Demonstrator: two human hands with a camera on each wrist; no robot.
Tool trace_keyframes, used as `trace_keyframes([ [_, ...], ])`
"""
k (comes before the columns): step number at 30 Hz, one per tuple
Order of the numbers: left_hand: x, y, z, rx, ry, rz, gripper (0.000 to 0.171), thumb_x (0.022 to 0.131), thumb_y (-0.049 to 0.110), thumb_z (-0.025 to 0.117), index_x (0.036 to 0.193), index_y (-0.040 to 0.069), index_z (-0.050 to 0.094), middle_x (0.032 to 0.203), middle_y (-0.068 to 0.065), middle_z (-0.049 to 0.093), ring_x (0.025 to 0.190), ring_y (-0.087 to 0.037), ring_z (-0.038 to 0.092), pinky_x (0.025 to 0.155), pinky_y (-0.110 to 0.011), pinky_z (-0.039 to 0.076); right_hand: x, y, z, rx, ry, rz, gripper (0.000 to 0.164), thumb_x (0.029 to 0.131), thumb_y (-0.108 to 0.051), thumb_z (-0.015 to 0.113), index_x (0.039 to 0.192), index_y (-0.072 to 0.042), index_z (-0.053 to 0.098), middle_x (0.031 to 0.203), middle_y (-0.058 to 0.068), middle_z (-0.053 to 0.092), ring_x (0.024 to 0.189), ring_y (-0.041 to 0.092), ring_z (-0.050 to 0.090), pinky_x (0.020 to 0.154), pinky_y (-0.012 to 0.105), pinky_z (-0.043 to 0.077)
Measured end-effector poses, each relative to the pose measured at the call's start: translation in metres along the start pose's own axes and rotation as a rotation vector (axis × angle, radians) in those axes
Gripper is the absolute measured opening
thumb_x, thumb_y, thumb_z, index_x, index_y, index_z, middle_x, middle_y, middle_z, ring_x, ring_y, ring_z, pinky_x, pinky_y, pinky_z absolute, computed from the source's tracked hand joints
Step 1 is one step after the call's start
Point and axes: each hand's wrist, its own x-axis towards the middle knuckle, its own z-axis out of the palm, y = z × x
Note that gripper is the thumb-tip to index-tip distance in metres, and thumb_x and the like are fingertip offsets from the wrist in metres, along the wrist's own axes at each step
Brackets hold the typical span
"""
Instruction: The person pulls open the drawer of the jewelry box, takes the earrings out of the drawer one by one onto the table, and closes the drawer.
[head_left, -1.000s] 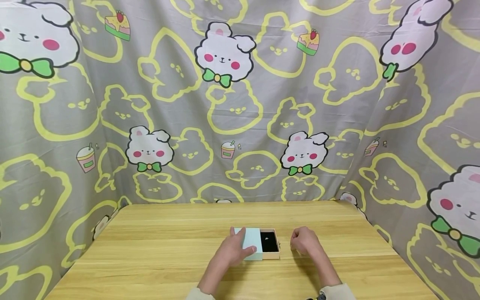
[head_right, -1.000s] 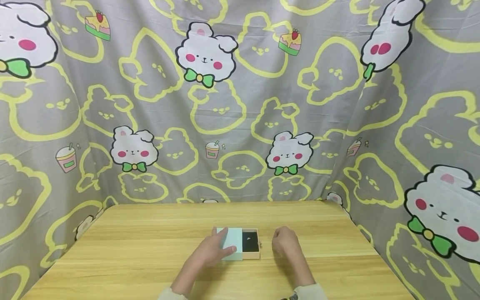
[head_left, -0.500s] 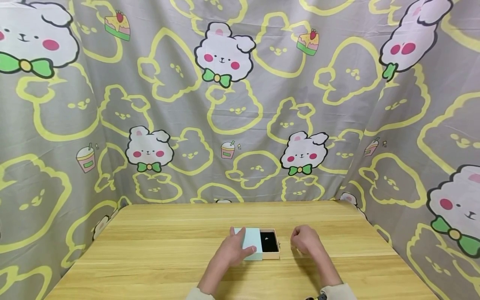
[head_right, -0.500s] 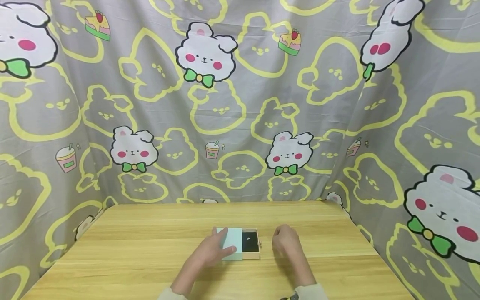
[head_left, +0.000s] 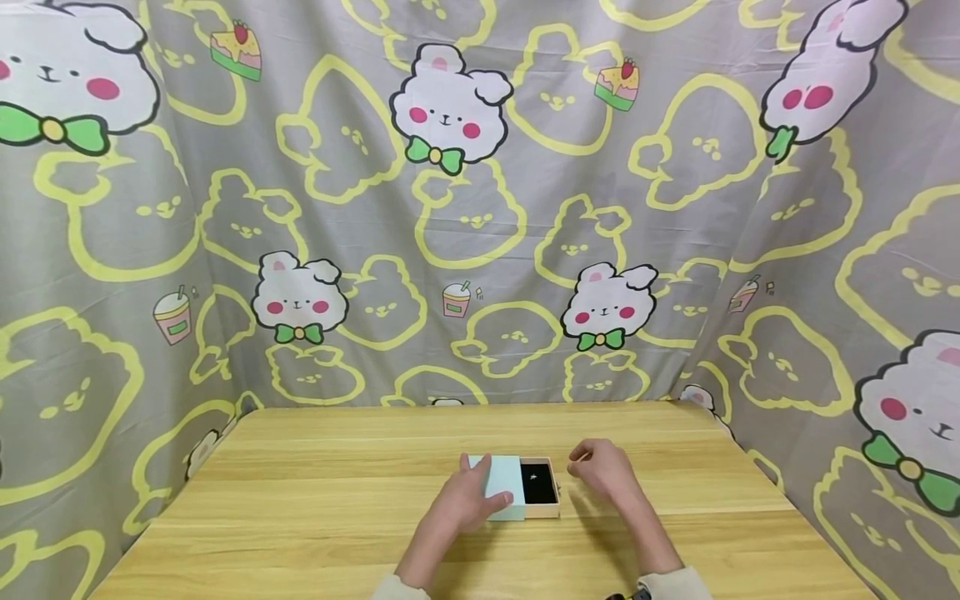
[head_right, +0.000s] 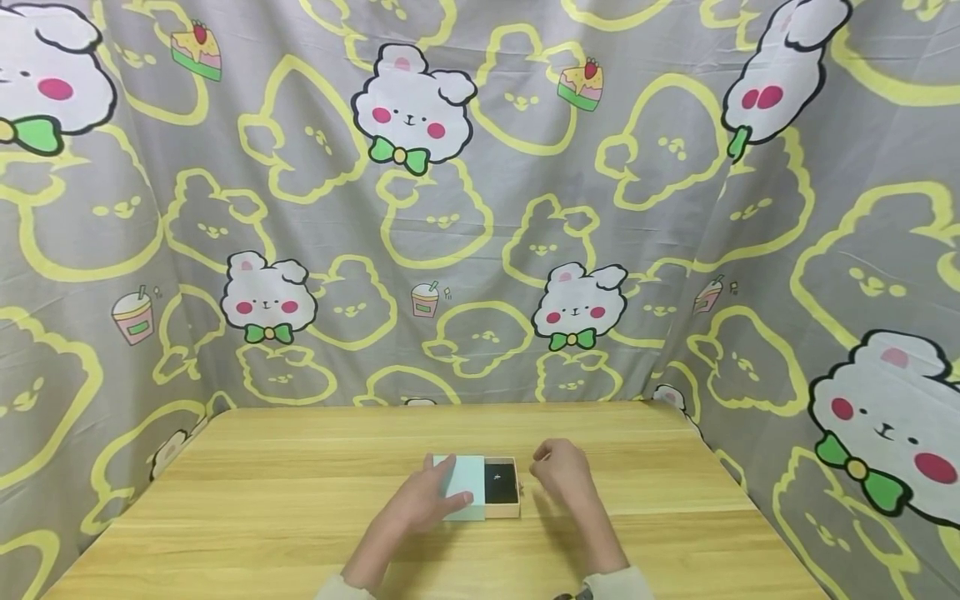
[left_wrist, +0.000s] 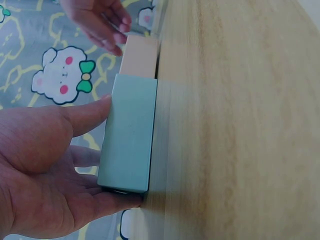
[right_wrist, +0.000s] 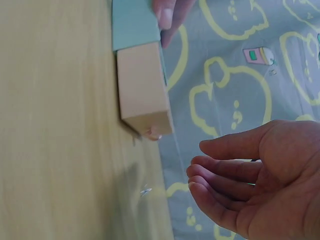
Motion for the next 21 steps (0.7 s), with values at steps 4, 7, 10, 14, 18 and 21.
trace_keyframes([
  [4, 0.000, 0.000, 0.000, -0.004, 0.001, 0.002, 0.078, 0.086, 0.040, 0.068, 0.145, 0.000, 0.036, 0.147, -0.038, 0.020, 0.119, -0.053, 0.046, 0.095, -0.060, 0.040, -0.002, -0.010, 0.002, 0.028, 0.004, -0.015, 0.015, 0.080, -0.008, 0.070, 0.093, -0.002, 0.069, 0.080, 0.004, 0.068, 0.071, 0.018, 0.061, 0.061, 0.033, 0.049],
  [7, 0.000, -0.001, 0.000, -0.010, 0.003, 0.003, 0.078, 0.086, 0.039, 0.068, 0.145, -0.001, 0.036, 0.147, -0.038, 0.020, 0.119, -0.054, 0.045, 0.096, -0.060, 0.039, -0.002, -0.017, 0.005, 0.027, 0.005, -0.048, 0.014, 0.080, -0.007, 0.069, 0.093, -0.002, 0.069, 0.081, 0.003, 0.068, 0.072, 0.018, 0.062, 0.062, 0.033, 0.050],
  [10, 0.001, -0.002, -0.001, -0.015, 0.005, 0.004, 0.079, 0.086, 0.040, 0.069, 0.145, -0.001, 0.036, 0.146, -0.038, 0.021, 0.120, -0.054, 0.043, 0.096, -0.061, 0.038, -0.002, -0.022, 0.011, 0.023, 0.005, -0.072, 0.014, 0.079, -0.006, 0.070, 0.092, -0.002, 0.070, 0.080, 0.002, 0.067, 0.074, 0.018, 0.062, 0.065, 0.033, 0.051],
  [14, 0.001, -0.003, -0.001, -0.017, 0.000, 0.001, 0.079, 0.086, 0.040, 0.068, 0.145, 0.000, 0.036, 0.147, -0.038, 0.021, 0.122, -0.054, 0.042, 0.097, -0.060, 0.038, -0.003, -0.026, 0.020, 0.023, -0.011, -0.093, 0.015, 0.078, -0.005, 0.070, 0.093, -0.002, 0.070, 0.079, 0.001, 0.067, 0.073, 0.017, 0.061, 0.065, 0.033, 0.051],
  [18, 0.002, -0.003, -0.001, -0.016, -0.006, -0.002, 0.078, 0.086, 0.040, 0.068, 0.145, 0.000, 0.036, 0.147, -0.038, 0.021, 0.123, -0.052, 0.042, 0.097, -0.060, 0.038, -0.005, -0.030, 0.027, 0.013, -0.019, -0.106, 0.016, 0.079, -0.004, 0.071, 0.094, -0.001, 0.070, 0.079, 0.001, 0.067, 0.073, 0.016, 0.061, 0.065, 0.033, 0.051],
  [21, 0.002, -0.003, 0.000, -0.012, -0.008, -0.001, 0.078, 0.087, 0.040, 0.068, 0.145, -0.001, 0.036, 0.147, -0.037, 0.022, 0.123, -0.051, 0.043, 0.096, -0.059, 0.039, -0.006, -0.033, 0.032, 0.014, -0.025, -0.109, 0.016, 0.080, -0.004, 0.070, 0.096, -0.001, 0.070, 0.080, 0.001, 0.066, 0.074, 0.016, 0.061, 0.064, 0.032, 0.051],
])
